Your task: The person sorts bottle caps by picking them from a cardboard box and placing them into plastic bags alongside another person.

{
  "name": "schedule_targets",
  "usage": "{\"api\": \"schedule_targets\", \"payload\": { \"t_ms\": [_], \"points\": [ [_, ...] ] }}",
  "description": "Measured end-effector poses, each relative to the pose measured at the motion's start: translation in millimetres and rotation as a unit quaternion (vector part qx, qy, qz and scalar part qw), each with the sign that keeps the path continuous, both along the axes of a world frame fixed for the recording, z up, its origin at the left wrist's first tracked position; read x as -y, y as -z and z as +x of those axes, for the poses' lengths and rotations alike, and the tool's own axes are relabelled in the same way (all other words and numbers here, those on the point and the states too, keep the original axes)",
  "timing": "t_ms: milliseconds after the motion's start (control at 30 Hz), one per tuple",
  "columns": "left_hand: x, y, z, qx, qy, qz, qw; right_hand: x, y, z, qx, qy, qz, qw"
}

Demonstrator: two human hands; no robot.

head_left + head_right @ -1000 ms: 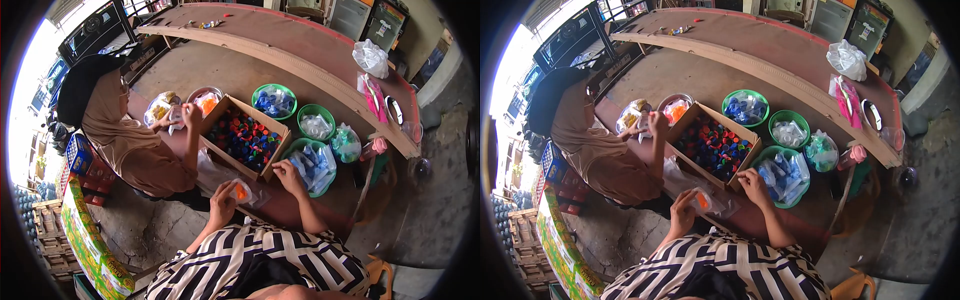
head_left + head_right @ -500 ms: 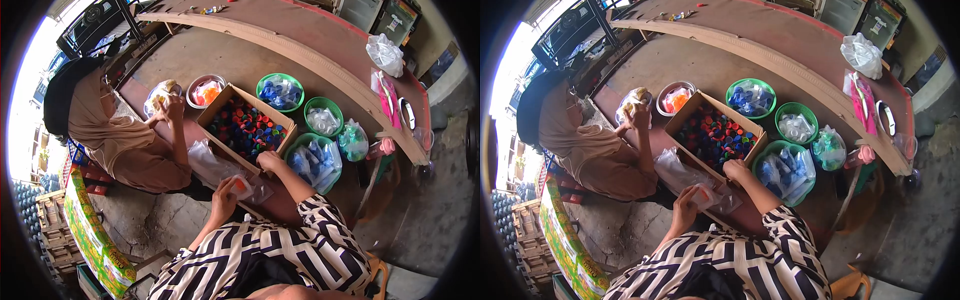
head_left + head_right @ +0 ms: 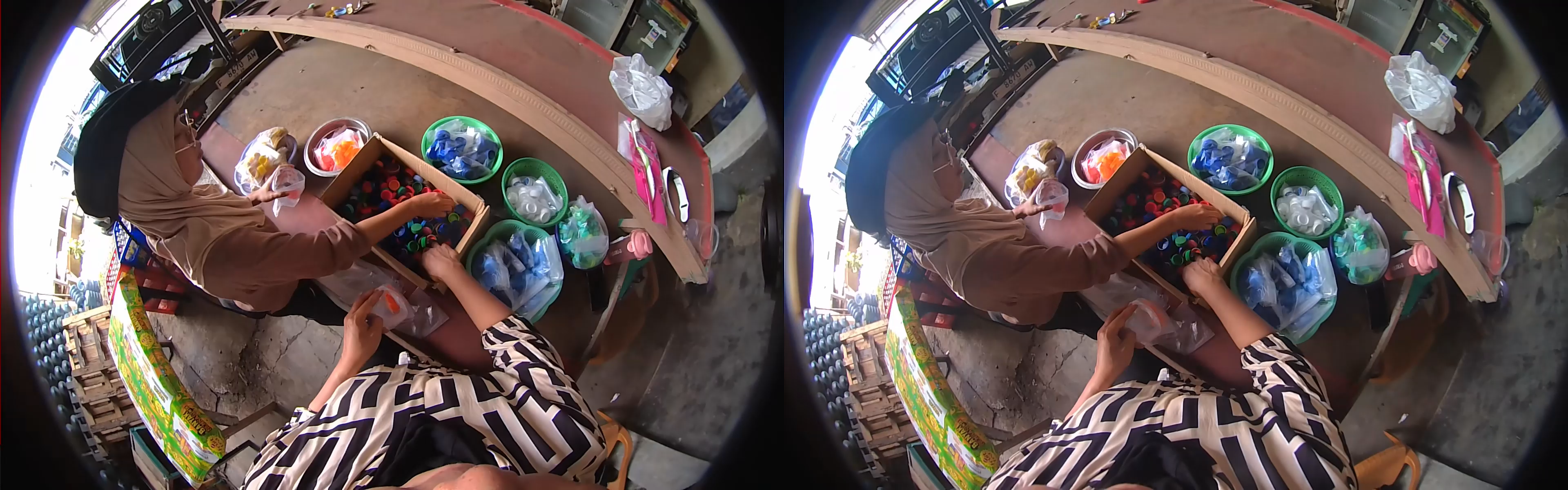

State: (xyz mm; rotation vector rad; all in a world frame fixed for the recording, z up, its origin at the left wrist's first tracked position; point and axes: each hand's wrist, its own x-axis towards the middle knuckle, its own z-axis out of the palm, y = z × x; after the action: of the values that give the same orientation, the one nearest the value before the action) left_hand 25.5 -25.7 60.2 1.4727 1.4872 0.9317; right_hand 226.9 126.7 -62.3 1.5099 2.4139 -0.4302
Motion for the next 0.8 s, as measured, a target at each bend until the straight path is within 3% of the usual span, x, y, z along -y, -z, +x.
{"api": "schedule_targets", "payload": {
  "t_ms": [67,133,167,200,267,300,367,500,567,633,800],
  "points": [
    [-5.3,4.7,2.1,0.002,0.010,0.035,0.999,-1.0,-3.8,1.2,0.008,-0.012,-0.019,1.000],
    [-6.3,8.0,2.7,0.000,0.015,0.031,0.999,2.6,-7.1,0.6,-0.066,0.109,-0.007,0.992],
    [-7.6,4.9,3.9,-0.002,0.015,0.023,1.000,-0.2,-12.0,3.0,-0.068,0.110,-0.005,0.992],
    [-9.4,4.3,4.3,-0.004,0.017,0.025,1.000,-3.4,-21.6,8.4,-0.173,0.090,-0.047,0.980],
    [-13.2,5.8,4.7,0.016,0.022,0.008,1.000,-0.5,-40.4,21.3,-0.346,0.073,-0.123,0.927],
    [-14.5,7.1,4.6,0.014,0.024,0.009,1.000,7.4,-49.0,23.8,-0.347,0.075,-0.122,0.927],
    [-19.0,8.8,6.3,0.019,0.040,0.030,0.999,29.0,-67.1,26.9,-0.552,0.120,-0.112,0.817],
    [-21.6,-3.9,13.4,0.003,0.065,0.024,0.998,76.4,-112.4,17.7,-0.639,0.090,-0.069,0.761],
    [-23.2,0.2,15.1,0.007,0.081,0.028,0.996,91.1,-116.0,11.8,-0.626,0.085,-0.075,0.772],
    [-23.9,3.7,15.2,0.013,0.086,0.028,0.996,103.1,-118.9,6.2,-0.443,-0.020,0.085,0.892],
    [-18.2,11.6,12.8,0.003,0.092,0.075,0.993,117.0,-122.0,-4.1,-0.374,0.017,0.115,0.920]
  ]
}}
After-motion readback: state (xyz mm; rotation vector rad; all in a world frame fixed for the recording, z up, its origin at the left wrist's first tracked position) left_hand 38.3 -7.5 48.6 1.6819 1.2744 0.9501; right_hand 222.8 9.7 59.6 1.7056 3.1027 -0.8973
